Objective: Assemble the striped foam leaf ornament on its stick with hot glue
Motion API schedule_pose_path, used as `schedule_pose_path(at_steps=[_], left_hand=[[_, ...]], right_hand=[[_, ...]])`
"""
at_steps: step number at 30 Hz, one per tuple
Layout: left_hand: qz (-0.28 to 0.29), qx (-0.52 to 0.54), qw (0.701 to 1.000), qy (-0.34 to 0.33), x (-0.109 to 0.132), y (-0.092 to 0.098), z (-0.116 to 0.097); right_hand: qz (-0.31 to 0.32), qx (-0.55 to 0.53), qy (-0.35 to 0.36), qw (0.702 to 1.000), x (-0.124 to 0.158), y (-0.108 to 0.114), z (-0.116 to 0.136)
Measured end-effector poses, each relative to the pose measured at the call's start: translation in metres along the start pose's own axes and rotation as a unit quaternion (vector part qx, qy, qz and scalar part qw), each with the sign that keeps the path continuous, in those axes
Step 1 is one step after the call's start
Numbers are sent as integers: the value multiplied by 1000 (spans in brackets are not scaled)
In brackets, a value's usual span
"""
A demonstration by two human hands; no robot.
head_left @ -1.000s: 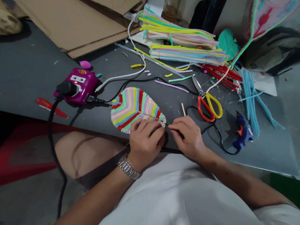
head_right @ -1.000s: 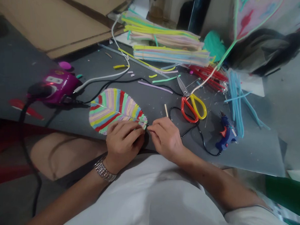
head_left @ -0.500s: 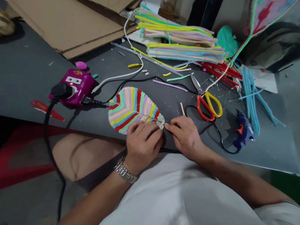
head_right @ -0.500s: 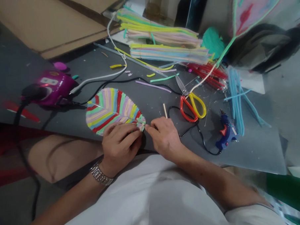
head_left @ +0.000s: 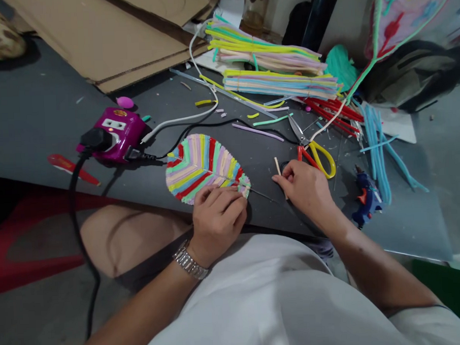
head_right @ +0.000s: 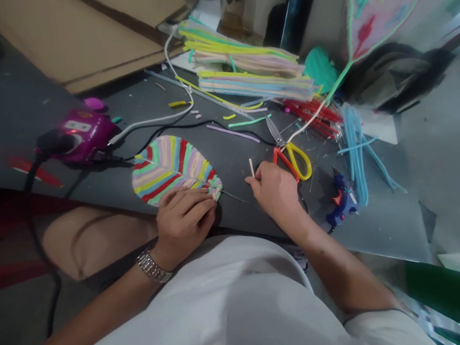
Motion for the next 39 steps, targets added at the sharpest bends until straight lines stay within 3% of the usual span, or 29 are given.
schedule_pose_path(at_steps=[3, 7, 11, 13, 16, 18, 20, 27, 39], left_hand=[[-7, 0, 1000, 1, 1, -1, 0], [-7, 6, 1000, 0, 2, -3, 2], [-4, 10, 1000, 0, 3, -3, 3], [-6, 10, 1000, 3, 3, -2, 4], [-8, 10, 1000, 5, 3, -2, 4], [-6, 7, 1000, 2, 3, -3, 4], [-7, 2, 1000, 0, 4, -3, 4], [-15, 6, 1000, 1, 3, -4, 5], [-11, 7, 1000, 5, 4, -4, 6]], right_hand=[[63, -29, -42, 997, -12, 4, -2], [-46, -149, -24, 987, -11, 15, 3], [-142, -392, 6, 909, 8, 7, 13], [-151, -426, 42, 891, 16, -1, 17], [-136, -366, 121, 913, 22, -9, 21], [-163, -315, 159, 921, 23, -10, 24], [-191, -300, 184, 916, 25, -11, 29], [-197, -277, 287, 895, 31, -24, 45], [-193, -244, 316, 896, 27, -25, 46]])
Point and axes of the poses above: each hand's wrist, its own x-axis away from the middle knuckle, its own y-axis out of the back of the hand, z = x × y, the point moved 3 cm from there along -x, towards the middle knuckle, and after that the axes turned 12 degrees about y, right-handed, at the moved point
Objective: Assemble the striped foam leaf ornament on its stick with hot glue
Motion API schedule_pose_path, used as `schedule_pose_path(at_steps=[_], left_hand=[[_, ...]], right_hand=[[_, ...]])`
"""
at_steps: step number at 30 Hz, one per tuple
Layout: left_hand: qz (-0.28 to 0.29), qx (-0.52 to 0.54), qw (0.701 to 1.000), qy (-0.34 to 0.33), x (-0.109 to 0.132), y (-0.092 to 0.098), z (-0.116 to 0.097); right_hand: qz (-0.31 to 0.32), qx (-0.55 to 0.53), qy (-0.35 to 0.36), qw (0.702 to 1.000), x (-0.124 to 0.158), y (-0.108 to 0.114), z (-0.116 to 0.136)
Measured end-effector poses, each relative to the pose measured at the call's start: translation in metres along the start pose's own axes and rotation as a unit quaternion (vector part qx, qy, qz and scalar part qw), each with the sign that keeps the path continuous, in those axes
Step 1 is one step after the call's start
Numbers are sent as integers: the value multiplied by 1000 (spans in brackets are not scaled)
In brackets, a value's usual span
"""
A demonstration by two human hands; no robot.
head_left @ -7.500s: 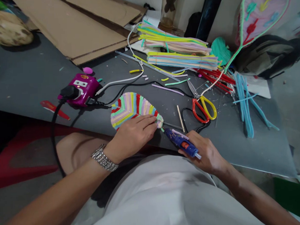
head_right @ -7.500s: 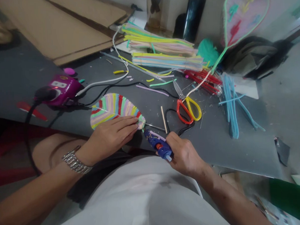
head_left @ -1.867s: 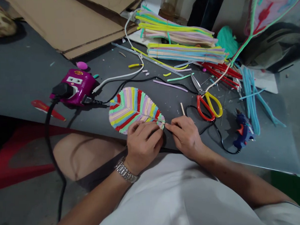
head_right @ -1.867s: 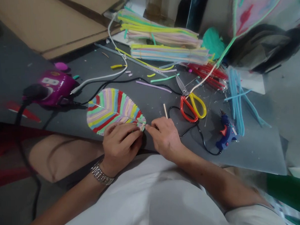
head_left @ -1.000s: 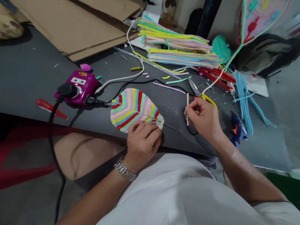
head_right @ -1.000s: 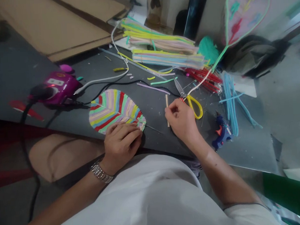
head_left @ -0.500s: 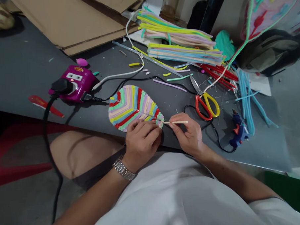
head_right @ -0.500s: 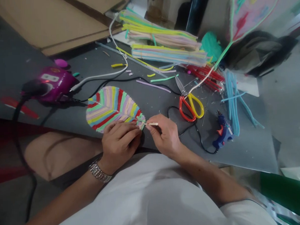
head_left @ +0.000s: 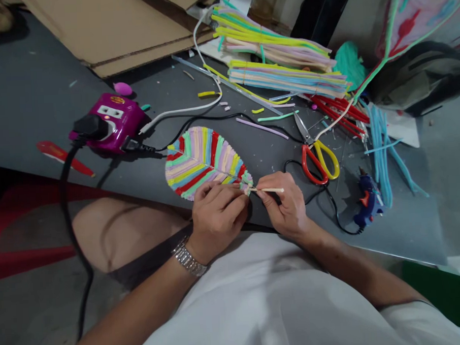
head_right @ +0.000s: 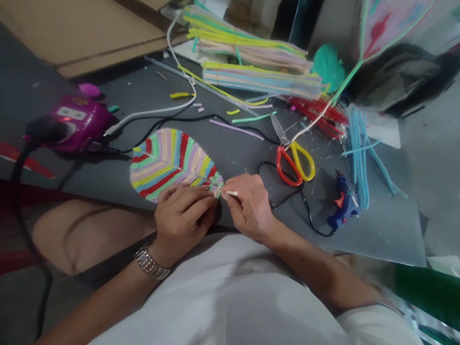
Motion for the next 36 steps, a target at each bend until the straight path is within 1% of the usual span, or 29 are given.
schedule_pose_path(at_steps=[11, 17, 20, 27, 33, 36], left_hand=[[3, 1, 1000, 6, -1, 0, -1], [4, 9, 1000, 5, -3, 1, -2], [7, 10, 1000, 10, -3, 2, -1], [15, 2, 1000, 10, -2, 1, 0], [12, 8, 1000, 11, -3, 2, -1], [17, 12, 1000, 13, -3, 2, -2]], right_hand=[[24, 40, 9, 999, 1, -4, 0], [9, 28, -10, 1000, 1, -2, -1], [-1, 14, -3, 1000, 1, 0, 1], [21, 25, 25, 999, 1, -3, 2], [23, 26, 28, 999, 2, -5, 0], [8, 12, 9, 1000, 2, -3, -1]])
Point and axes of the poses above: each hand's wrist, its own x-axis away from the middle knuckle, its own y-axis out of the back of the hand, z = x × y, the point moved 3 cm from there along -x, towards the middle knuckle, and after that the axes turned 12 degrees about y, right-handed, at the moved point
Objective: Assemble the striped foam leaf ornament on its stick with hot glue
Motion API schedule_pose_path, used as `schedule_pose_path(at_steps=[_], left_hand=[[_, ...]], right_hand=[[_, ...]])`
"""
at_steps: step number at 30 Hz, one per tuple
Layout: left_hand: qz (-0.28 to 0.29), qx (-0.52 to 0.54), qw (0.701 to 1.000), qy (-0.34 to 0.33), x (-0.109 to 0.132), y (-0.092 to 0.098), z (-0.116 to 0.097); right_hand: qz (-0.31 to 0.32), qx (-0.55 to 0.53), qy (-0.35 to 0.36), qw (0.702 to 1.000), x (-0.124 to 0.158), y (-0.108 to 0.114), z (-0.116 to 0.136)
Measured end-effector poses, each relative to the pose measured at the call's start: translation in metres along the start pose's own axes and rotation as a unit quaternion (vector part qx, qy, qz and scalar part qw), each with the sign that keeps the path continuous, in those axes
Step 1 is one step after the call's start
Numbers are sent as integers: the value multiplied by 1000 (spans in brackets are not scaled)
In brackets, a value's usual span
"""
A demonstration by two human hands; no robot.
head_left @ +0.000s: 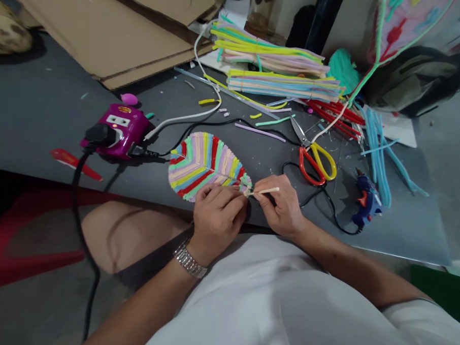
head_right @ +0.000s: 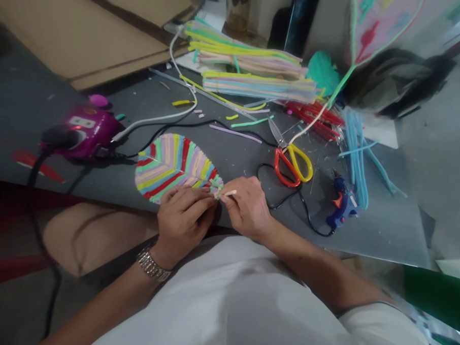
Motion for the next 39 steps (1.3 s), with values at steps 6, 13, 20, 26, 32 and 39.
schedule_pose_path(at_steps=[6, 13, 20, 26, 32, 39], left_hand=[[-7, -5, 1000, 0, 1, 0, 1], [0, -10, 1000, -7, 1, 0, 1], [0, -4, 1000, -1, 0, 0, 0], [2, -1, 1000, -1, 2, -1, 2], [-3, -7, 1000, -6, 2, -1, 2], [24, -37, 999, -22, -4, 4, 0]], right_hand=[[-29, -6, -17, 999, 1, 4, 0], [-9, 23, 8, 1000, 2, -1, -1], [-8, 16, 3, 1000, 1, -1, -1], [-28, 21, -1, 999, 1, 2, 0], [-7, 28, 15, 999, 3, -1, -2], [-9, 30, 24, 999, 3, -2, -2]])
Point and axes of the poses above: each hand's wrist, its own x-axis away from the middle knuckle, its own y-axis out of the back of the hand, z = x × y, the point moved 3 cm from there along -x, towards the middle knuckle, and after that the axes turned 12 degrees about y, right-handed, at the moved point
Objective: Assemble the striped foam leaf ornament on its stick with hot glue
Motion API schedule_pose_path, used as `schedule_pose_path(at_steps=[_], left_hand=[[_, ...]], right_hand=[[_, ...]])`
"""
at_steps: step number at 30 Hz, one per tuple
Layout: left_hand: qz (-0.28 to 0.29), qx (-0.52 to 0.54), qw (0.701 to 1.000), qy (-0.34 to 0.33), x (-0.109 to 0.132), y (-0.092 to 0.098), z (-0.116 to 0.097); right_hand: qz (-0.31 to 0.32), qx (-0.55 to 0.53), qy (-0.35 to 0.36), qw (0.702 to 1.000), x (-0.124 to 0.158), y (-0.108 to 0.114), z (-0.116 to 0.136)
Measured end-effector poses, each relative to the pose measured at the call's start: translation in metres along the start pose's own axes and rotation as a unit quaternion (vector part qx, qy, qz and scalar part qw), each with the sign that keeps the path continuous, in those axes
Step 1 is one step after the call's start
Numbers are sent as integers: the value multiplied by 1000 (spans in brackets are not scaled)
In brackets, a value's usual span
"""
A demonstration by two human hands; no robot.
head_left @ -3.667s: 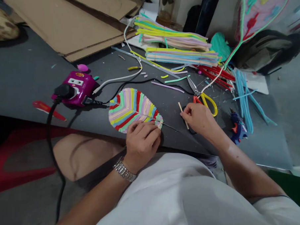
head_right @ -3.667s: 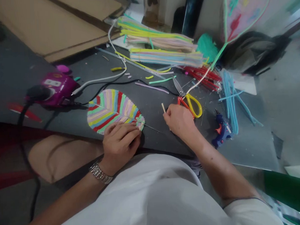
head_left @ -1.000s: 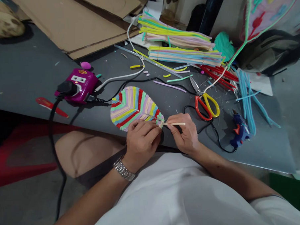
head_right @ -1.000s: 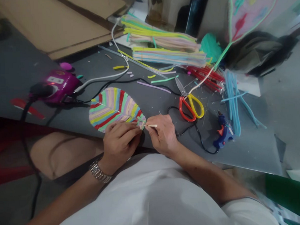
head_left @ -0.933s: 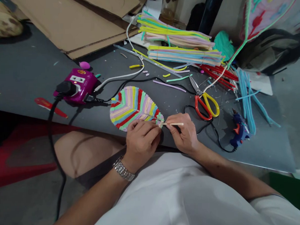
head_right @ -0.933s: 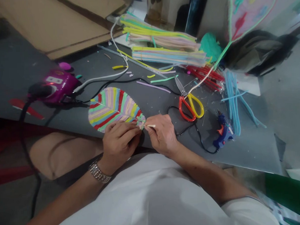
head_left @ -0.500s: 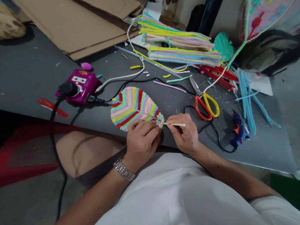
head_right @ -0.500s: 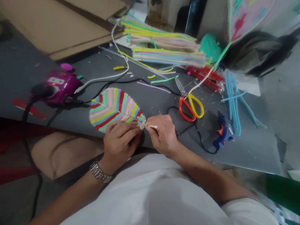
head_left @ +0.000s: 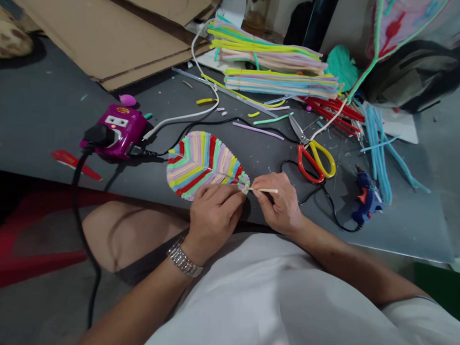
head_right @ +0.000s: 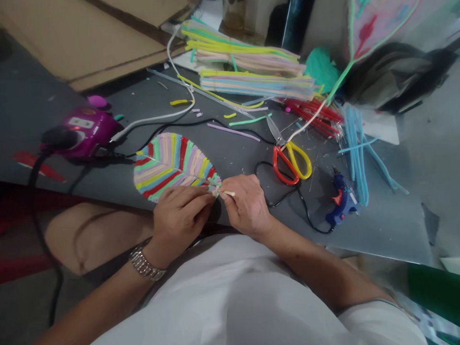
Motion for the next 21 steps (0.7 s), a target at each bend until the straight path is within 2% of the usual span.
schedule_pose_path(at_steps=[5, 12, 16, 21], left_hand=[[11, -21, 1000, -10, -5, 0, 0], [7, 0, 1000, 13, -5, -3, 1], [37, 23, 999, 23, -13, -1, 3], [86, 1, 996, 29, -27, 2, 2]], right_hand=[[4, 2, -4, 1000, -1, 0, 1], [6, 2, -7, 1000, -1, 0, 2], [10, 0, -5, 1000, -2, 0, 2], [14, -1, -9, 1000, -2, 0, 2]])
Point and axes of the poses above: each hand's wrist, its own x-axis away from the middle knuckle, its own y-axis out of the back of the hand, z = x × y, the point moved 3 cm from there along -x, towards the middle knuckle, and after that the axes turned 12 degrees about y, right-handed, at the moved point
